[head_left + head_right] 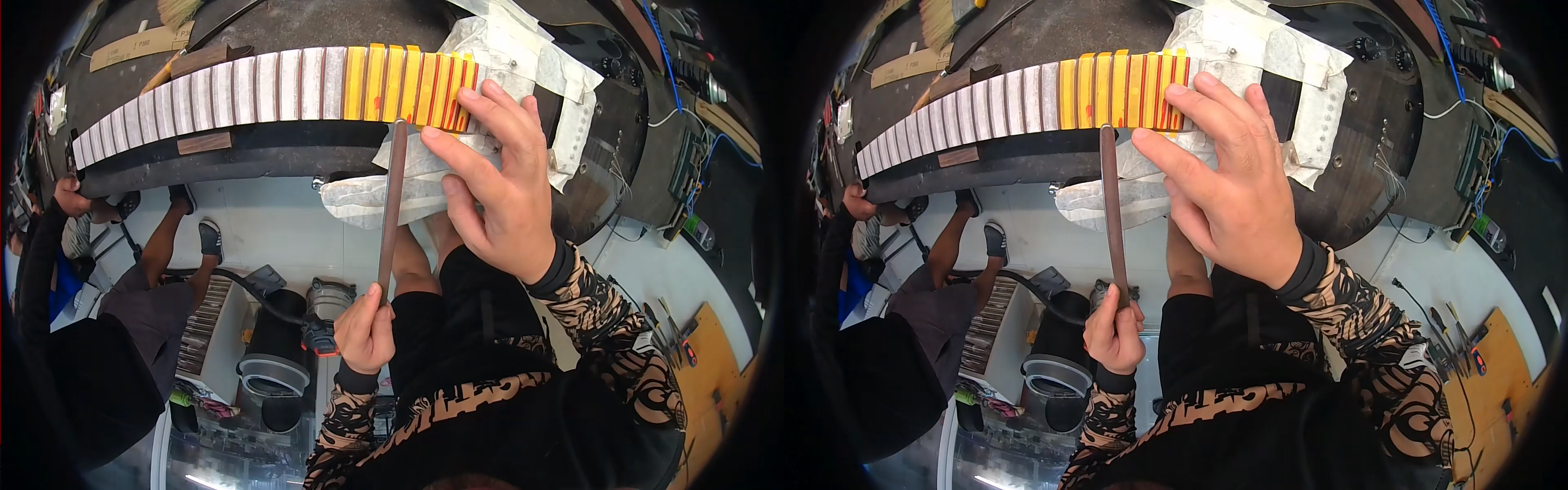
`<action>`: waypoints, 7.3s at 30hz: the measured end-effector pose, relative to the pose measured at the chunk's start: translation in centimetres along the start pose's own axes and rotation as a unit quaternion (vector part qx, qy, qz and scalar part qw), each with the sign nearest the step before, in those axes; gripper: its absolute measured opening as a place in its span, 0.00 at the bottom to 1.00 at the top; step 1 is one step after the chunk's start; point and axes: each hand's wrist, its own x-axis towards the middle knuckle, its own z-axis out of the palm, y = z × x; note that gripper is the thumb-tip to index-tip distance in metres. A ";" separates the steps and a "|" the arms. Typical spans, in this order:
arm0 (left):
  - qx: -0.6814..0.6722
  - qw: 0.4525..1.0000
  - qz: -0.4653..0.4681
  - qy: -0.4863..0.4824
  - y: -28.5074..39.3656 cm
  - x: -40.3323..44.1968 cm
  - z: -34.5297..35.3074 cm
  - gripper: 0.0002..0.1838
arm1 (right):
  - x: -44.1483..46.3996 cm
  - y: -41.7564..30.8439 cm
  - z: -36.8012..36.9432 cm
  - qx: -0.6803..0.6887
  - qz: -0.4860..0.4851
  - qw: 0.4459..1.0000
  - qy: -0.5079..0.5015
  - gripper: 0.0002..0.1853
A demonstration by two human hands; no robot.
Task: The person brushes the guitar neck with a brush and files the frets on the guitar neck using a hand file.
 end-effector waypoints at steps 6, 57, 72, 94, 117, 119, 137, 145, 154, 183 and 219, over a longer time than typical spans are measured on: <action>-0.002 1.000 0.010 -0.006 -0.2 0.4 0.3 0.30 | -0.1 0.2 0.1 -0.007 -0.004 1.000 0.007 0.37; -0.008 0.999 -0.046 -0.022 4.5 9.8 1.3 0.31 | 0.2 -0.4 0.0 -0.001 0.011 1.000 0.009 0.35; 0.067 0.997 0.000 -0.025 3.7 5.2 -0.2 0.29 | 0.2 -0.4 -0.1 0.001 0.015 1.000 0.008 0.39; 0.153 0.985 0.062 0.048 6.7 12.4 2.0 0.27 | 0.2 -0.3 0.0 -0.001 0.001 1.000 0.023 0.37; 0.253 0.966 0.042 0.024 7.3 12.1 3.8 0.30 | 0.1 -0.2 0.3 -0.003 0.000 0.999 0.036 0.37; 0.257 0.965 0.047 0.029 6.6 10.8 3.5 0.29 | 0.1 -0.4 0.2 -0.002 0.006 1.000 0.028 0.37; 0.189 0.981 0.020 0.032 5.4 4.7 2.4 0.28 | 0.2 -0.2 0.1 0.009 0.010 1.000 0.006 0.38; 0.188 0.982 0.000 0.014 5.6 8.0 2.6 0.30 | 0.1 -0.2 0.1 -0.001 0.008 1.000 0.007 0.40; 0.213 0.977 0.008 0.006 6.9 12.0 3.0 0.30 | 0.2 -0.3 0.1 0.007 0.014 1.000 0.001 0.39; 0.192 0.980 0.022 0.036 6.5 6.2 2.4 0.26 | 0.2 0.0 0.0 0.009 0.012 1.000 -0.018 0.41; 0.242 0.970 0.019 0.007 7.0 7.3 2.4 0.32 | 0.1 -0.1 0.1 -0.002 0.020 1.000 -0.008 0.41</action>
